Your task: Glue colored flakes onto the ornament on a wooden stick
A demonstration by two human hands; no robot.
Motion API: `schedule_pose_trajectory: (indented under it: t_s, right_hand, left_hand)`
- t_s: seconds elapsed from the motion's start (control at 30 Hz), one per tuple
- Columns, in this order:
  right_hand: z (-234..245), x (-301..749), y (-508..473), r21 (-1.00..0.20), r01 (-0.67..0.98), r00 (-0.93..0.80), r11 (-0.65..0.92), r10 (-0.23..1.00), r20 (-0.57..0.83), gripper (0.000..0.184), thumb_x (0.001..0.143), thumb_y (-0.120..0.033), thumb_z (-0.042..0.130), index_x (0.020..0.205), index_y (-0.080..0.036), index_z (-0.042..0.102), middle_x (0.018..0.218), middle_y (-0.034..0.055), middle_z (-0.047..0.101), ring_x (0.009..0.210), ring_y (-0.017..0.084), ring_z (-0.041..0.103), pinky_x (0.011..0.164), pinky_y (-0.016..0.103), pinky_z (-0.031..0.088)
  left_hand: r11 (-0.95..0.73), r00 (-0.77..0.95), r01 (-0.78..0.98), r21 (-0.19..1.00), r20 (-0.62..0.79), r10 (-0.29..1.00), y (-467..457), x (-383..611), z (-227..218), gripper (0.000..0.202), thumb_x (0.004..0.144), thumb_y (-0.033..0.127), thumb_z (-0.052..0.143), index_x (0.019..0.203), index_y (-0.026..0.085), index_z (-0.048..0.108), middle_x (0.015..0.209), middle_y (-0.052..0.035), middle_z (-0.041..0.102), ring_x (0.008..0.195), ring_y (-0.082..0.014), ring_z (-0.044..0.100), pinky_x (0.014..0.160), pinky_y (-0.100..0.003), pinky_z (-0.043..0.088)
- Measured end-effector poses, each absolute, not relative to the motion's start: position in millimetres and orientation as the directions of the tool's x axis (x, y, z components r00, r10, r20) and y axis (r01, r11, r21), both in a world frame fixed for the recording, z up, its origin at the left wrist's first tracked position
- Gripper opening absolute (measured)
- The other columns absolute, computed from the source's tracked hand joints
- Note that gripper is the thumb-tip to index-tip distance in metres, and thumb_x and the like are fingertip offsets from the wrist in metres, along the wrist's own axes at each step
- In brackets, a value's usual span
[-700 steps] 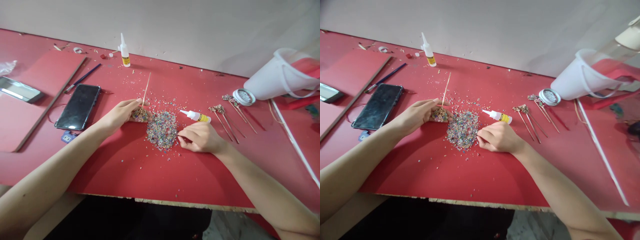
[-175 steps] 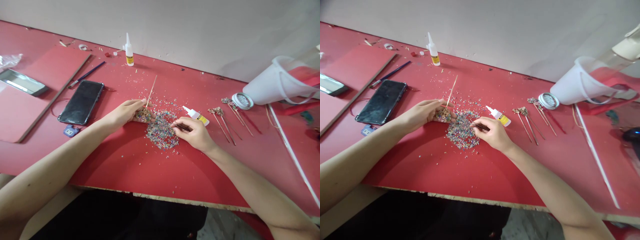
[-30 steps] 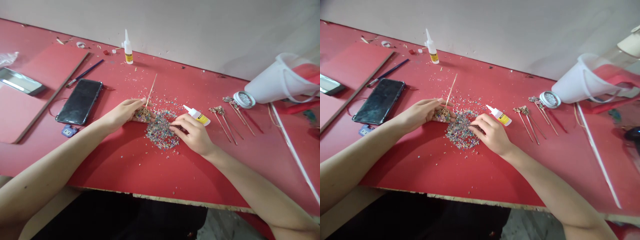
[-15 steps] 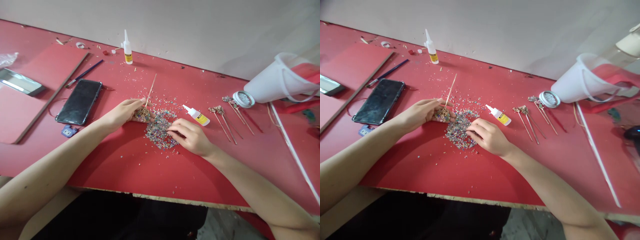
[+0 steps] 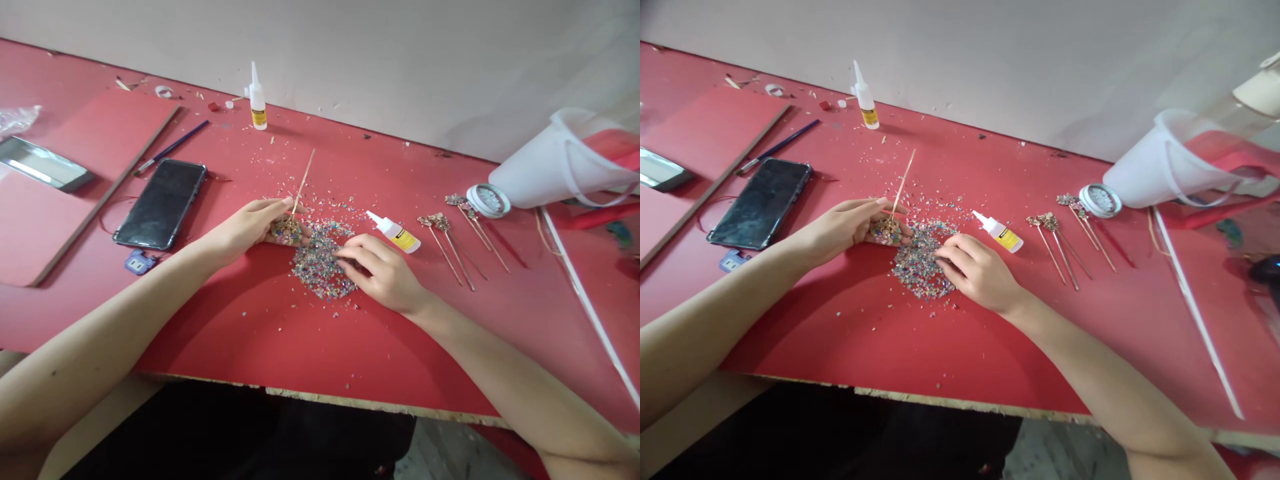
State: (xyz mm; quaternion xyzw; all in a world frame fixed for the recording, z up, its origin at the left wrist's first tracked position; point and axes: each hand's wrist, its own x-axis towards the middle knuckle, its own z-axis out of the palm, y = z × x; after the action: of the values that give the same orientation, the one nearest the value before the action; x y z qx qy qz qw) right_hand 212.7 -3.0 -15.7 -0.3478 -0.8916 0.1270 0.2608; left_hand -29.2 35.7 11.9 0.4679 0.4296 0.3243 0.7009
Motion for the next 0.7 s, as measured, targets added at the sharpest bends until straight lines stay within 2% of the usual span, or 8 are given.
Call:
schedule_pose_trajectory:
  t_s: [0.17, 0.23, 0.4, 0.53, 0.7]
  right_hand:
    - [-16.3, 212.4, -2.7, -0.398, 0.532, -0.662, 0.747, 0.660, 0.354, 0.017, 0.087, -0.016, 0.051, 0.103, -0.020, 0.058, 0.094, 0.0069, 0.059, 0.089, 0.017, 0.058, 0.081, 0.034, 0.051]
    - [-16.1, 212.5, -2.7, -0.413, 0.499, -0.678, 0.762, 0.640, 0.362, 0.018, 0.087, -0.016, 0.052, 0.103, -0.020, 0.058, 0.094, 0.0070, 0.058, 0.091, 0.017, 0.058, 0.081, 0.033, 0.051]
    - [-15.2, 212.7, -2.5, -0.427, 0.551, -0.613, 0.717, 0.695, 0.376, 0.018, 0.088, -0.016, 0.051, 0.103, -0.020, 0.058, 0.092, 0.0066, 0.059, 0.085, 0.016, 0.058, 0.078, 0.033, 0.051]
    - [-15.3, 213.6, -3.3, -0.419, 0.510, -0.670, 0.751, 0.652, 0.355, 0.015, 0.086, -0.016, 0.052, 0.099, -0.020, 0.059, 0.091, 0.0064, 0.059, 0.086, 0.016, 0.057, 0.078, 0.033, 0.051]
    - [-15.3, 213.6, -3.6, -0.410, 0.541, -0.644, 0.734, 0.675, 0.360, 0.015, 0.086, -0.015, 0.052, 0.099, -0.018, 0.059, 0.091, 0.0067, 0.060, 0.087, 0.016, 0.057, 0.079, 0.032, 0.050]
  left_hand:
    - [0.353, 0.425, -0.067, 0.933, -0.293, 0.856, 35.7, -29.1, 11.9, 0.036, 0.093, 0.032, 0.042, 0.115, 0.007, 0.056, 0.090, -0.0124, 0.070, 0.083, -0.0186, 0.067, 0.082, -0.035, 0.052]
    - [0.350, 0.417, -0.055, 0.935, -0.297, 0.859, 35.6, -28.9, 12.1, 0.036, 0.093, 0.032, 0.041, 0.114, 0.007, 0.056, 0.090, -0.0125, 0.070, 0.083, -0.0184, 0.067, 0.082, -0.034, 0.052]
    - [0.346, 0.420, -0.024, 0.938, -0.305, 0.855, 35.9, -29.1, 12.2, 0.037, 0.093, 0.035, 0.041, 0.116, 0.010, 0.056, 0.090, -0.0113, 0.071, 0.082, -0.0179, 0.067, 0.081, -0.032, 0.052]
    - [0.316, 0.398, 0.027, 0.949, -0.300, 0.867, 36.2, -29.9, 11.5, 0.038, 0.093, 0.036, 0.041, 0.115, 0.010, 0.058, 0.089, -0.0111, 0.072, 0.080, -0.0170, 0.067, 0.080, -0.030, 0.052]
    - [0.348, 0.435, -0.043, 0.937, -0.296, 0.850, 36.4, -31.3, 8.9, 0.039, 0.092, 0.036, 0.042, 0.117, 0.009, 0.055, 0.092, -0.0122, 0.071, 0.084, -0.0184, 0.067, 0.082, -0.033, 0.052]
